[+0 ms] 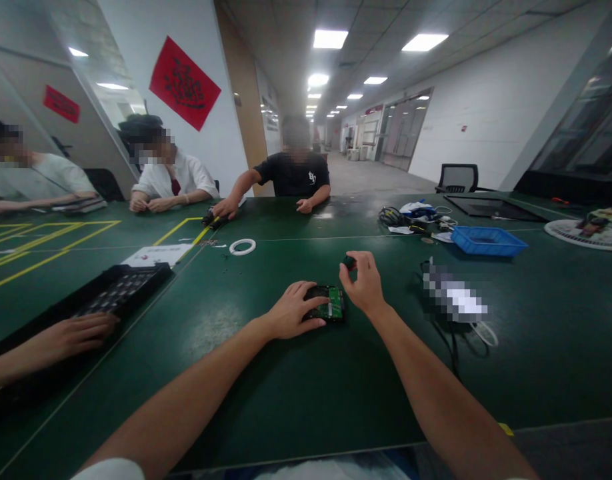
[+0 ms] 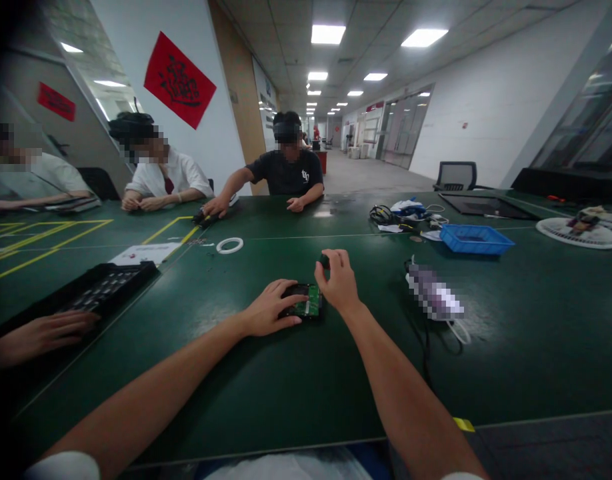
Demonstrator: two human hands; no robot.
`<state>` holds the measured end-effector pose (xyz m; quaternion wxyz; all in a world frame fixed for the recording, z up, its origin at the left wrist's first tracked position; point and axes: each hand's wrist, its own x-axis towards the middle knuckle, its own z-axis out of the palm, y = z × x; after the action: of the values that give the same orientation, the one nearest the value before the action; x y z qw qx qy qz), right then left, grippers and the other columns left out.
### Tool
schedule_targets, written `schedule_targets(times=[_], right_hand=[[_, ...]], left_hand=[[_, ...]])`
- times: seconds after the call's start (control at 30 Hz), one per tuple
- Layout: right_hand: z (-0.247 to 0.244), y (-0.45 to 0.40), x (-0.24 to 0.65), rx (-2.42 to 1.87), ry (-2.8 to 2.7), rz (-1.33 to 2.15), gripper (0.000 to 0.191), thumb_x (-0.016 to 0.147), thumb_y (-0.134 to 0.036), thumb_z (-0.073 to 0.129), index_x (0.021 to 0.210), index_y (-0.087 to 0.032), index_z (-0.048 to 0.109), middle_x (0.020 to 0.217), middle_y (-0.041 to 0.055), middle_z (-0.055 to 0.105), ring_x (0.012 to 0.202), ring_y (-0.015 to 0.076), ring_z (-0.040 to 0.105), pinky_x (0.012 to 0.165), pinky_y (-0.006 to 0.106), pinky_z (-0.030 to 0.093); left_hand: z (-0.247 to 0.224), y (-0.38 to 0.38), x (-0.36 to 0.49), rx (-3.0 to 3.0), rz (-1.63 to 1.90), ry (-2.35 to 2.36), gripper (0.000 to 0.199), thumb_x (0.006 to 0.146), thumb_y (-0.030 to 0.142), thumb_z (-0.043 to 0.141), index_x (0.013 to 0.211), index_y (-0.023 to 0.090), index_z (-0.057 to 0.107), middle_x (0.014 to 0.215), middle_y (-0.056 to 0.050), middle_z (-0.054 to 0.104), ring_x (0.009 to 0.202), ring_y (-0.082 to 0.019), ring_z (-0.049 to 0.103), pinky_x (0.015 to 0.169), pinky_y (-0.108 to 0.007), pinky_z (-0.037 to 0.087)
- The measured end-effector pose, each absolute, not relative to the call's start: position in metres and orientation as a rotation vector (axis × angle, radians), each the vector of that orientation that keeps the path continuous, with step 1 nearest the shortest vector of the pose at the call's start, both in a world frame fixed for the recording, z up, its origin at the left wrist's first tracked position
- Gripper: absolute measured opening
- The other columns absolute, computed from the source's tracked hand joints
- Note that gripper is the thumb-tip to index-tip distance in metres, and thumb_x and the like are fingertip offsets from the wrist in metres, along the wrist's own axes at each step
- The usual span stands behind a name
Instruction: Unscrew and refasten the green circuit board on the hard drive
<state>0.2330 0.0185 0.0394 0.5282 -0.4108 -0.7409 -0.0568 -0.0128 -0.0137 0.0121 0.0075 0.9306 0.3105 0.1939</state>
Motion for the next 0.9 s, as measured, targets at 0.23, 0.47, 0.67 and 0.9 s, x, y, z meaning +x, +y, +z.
schedule_targets(times=[0.23, 0.47, 0.67, 0.9], right_hand=[[0.033, 0.0215, 0.2326, -1.069, -1.715, -0.086, 0.043, 0.094, -0.042, 0.061, 0.131, -0.023, 0.048, 0.113, 0.0118, 0.062, 0.08, 0.0235, 0.066, 0.072, 0.043, 0.061], [0.0316, 0.0227, 0.2318, -0.951, -1.666, -0.025, 0.04, 0.095, -0.032, 0.057, 0.132, -0.021, 0.046, 0.123, 0.015, 0.061, 0.096, 0.0239, 0.069, 0.08, 0.042, 0.062], [0.03, 0.0244, 0.2313, -0.977, -1.621, -0.022, 0.041, 0.094, -0.036, 0.063, 0.128, -0.021, 0.047, 0.114, 0.0119, 0.065, 0.087, 0.0221, 0.071, 0.078, 0.041, 0.063], [0.0349, 0.0195, 0.2311, -0.976, -1.729, -0.125, 0.034, 0.097, -0.032, 0.055, 0.13, -0.023, 0.051, 0.113, 0.0125, 0.061, 0.095, 0.025, 0.066, 0.084, 0.046, 0.062]], left_hand=[[0.0121, -0.0129, -0.0117, 2.919, 0.597, 0.974, 0.058, 0.093, 0.063, 0.055, 0.144, 0.034, 0.055, 0.149, -0.014, 0.039, 0.133, -0.037, 0.04, 0.11, -0.059, 0.035], [0.0103, -0.012, -0.0127, 2.913, 0.601, 0.975, 0.058, 0.093, 0.062, 0.057, 0.144, 0.034, 0.055, 0.15, -0.013, 0.04, 0.133, -0.037, 0.041, 0.11, -0.059, 0.035], [0.0097, -0.0116, -0.0131, 2.906, 0.609, 0.971, 0.059, 0.092, 0.063, 0.057, 0.144, 0.035, 0.055, 0.15, -0.013, 0.04, 0.132, -0.037, 0.042, 0.11, -0.059, 0.036], [0.0104, -0.0129, -0.0118, 2.914, 0.583, 0.995, 0.059, 0.093, 0.063, 0.055, 0.144, 0.034, 0.054, 0.15, -0.013, 0.039, 0.135, -0.038, 0.039, 0.111, -0.06, 0.034]])
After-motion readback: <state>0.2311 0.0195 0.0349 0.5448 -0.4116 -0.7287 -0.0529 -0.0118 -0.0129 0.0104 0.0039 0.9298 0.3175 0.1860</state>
